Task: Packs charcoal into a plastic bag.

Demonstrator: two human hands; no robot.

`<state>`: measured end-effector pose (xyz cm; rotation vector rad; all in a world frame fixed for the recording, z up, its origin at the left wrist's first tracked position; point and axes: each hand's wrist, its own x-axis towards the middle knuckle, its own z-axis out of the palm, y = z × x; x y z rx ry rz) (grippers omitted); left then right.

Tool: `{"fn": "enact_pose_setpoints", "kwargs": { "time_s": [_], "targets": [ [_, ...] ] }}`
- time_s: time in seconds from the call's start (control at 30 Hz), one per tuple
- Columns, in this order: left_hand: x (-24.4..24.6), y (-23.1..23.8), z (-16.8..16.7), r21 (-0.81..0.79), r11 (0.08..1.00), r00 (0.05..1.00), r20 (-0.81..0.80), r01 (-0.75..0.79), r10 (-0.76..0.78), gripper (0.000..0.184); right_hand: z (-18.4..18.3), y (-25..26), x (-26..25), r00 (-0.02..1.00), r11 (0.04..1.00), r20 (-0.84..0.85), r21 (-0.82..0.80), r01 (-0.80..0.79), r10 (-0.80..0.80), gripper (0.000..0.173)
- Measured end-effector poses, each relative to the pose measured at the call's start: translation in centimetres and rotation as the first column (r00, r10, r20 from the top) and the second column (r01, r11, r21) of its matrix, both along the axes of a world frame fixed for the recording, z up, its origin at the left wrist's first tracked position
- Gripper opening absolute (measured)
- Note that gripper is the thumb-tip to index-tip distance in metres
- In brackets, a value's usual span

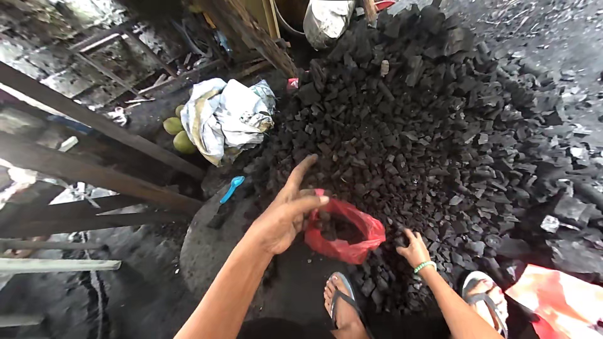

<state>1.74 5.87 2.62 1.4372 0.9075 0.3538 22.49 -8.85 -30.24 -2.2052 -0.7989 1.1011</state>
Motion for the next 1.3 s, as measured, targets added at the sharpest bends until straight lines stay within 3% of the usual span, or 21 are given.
{"fn": "enact_pose_setpoints", "kwargs": {
  "time_s": [0.07,0.13,0.23,0.27,0.33,0.37,0.4,0.43,0.47,0.5,0.53,0.6,0.67,0.7,0.73,0.8,0.87,0.93,1.1,1.3],
  "targets": [
    [-0.8,-1.1,-0.8,-0.019,0.999,0.999,-0.019,-0.032,0.032,0.079,2.1,0.5,0.5,0.961,0.944,-0.205,0.232,0.234,-0.188,0.067],
    [-1.6,-2.0,-1.8,-0.065,0.996,0.998,-0.018,-0.056,0.055,0.080,6.1,1.7,-0.2,0.867,0.823,-0.447,0.392,0.411,-0.220,0.065],
    [-2.6,-2.8,-2.8,-0.145,0.985,0.995,-0.001,-0.095,0.096,0.081,12.8,3.3,-2.7,0.764,0.656,-0.643,0.603,0.455,0.061,0.067],
    [-2.9,-3.0,-3.0,-0.165,0.980,0.993,0.007,-0.113,0.116,0.082,14.2,3.6,-3.7,0.777,0.627,-0.594,0.692,0.358,0.211,0.066],
    [-3.2,-3.3,-3.0,-0.196,0.967,0.985,0.035,-0.161,0.170,0.082,16.0,4.3,-5.5,0.852,0.612,-0.275,0.788,-0.066,0.446,0.061],
    [-3.3,-3.4,-2.9,-0.205,0.963,0.981,0.041,-0.177,0.189,0.081,16.6,4.8,-6.1,0.816,0.617,-0.067,0.691,-0.377,0.573,0.061],
    [-3.5,-3.5,-2.7,-0.207,0.959,0.977,0.045,-0.196,0.209,0.081,17.1,5.5,-6.7,0.693,0.579,0.125,0.458,-0.675,0.710,0.064],
    [-3.6,-3.6,-2.7,-0.203,0.955,0.972,0.048,-0.216,0.230,0.081,17.5,6.3,-7.3,0.514,0.481,0.206,0.192,-0.856,0.833,0.069],
    [-3.8,-3.5,-2.7,-0.207,0.951,0.968,0.052,-0.229,0.244,0.081,17.9,6.8,-7.4,0.395,0.394,0.207,0.047,-0.918,0.895,0.069],
    [-4.0,-3.4,-2.7,-0.210,0.950,0.966,0.063,-0.233,0.251,0.081,18.4,7.0,-6.7,0.393,0.385,0.204,0.079,-0.920,0.897,0.063],
    [-4.3,-3.3,-2.8,-0.204,0.950,0.963,0.082,-0.235,0.256,0.080,18.7,6.9,-5.4,0.489,0.435,0.201,0.262,-0.862,0.849,0.054],
    [-5.0,-3.1,-2.6,-0.176,0.948,0.950,0.120,-0.265,0.288,0.074,18.1,7.2,-2.6,0.772,0.568,0.028,0.660,-0.492,0.636,0.032],
    [-5.3,-2.8,-2.3,-0.150,0.935,0.921,0.182,-0.322,0.346,0.068,15.8,8.8,-0.2,0.950,0.709,-0.092,0.688,-0.155,0.297,0.017],
    [-5.3,-2.6,-2.0,-0.149,0.925,0.902,0.215,-0.348,0.374,0.066,13.7,9.7,0.8,0.985,0.789,-0.019,0.601,-0.126,0.172,0.020],
    [-5.4,-2.4,-1.9,-0.154,0.913,0.883,0.239,-0.377,0.405,0.064,11.2,10.3,1.4,0.982,0.864,0.091,0.468,-0.188,0.164,0.030],
    [-5.4,-2.3,-1.6,-0.158,0.894,0.855,0.262,-0.418,0.447,0.059,5.9,9.9,0.5,0.903,0.896,0.247,0.192,-0.401,0.351,0.057],
    [-5.5,-2.1,-1.6,-0.139,0.888,0.848,0.265,-0.438,0.459,0.058,2.4,8.2,-2.4,0.789,0.823,0.253,-0.062,-0.564,0.560,0.083],
    [-5.6,-2.1,-1.6,-0.108,0.882,0.845,0.254,-0.459,0.471,0.058,0.3,6.7,-4.9,0.689,0.736,0.260,-0.256,-0.627,0.677,0.096],
    [-6.7,-1.9,-1.8,-0.056,0.852,0.827,0.213,-0.521,0.520,0.054,-0.2,3.8,-4.2,0.602,0.670,0.296,-0.359,-0.650,0.742,0.085],
    [-7.4,-2.0,-1.7,-0.106,0.843,0.811,0.234,-0.527,0.536,0.047,-0.2,-0.6,-2.3,0.707,0.773,0.319,-0.332,-0.541,0.631,0.055]
  ]
}}
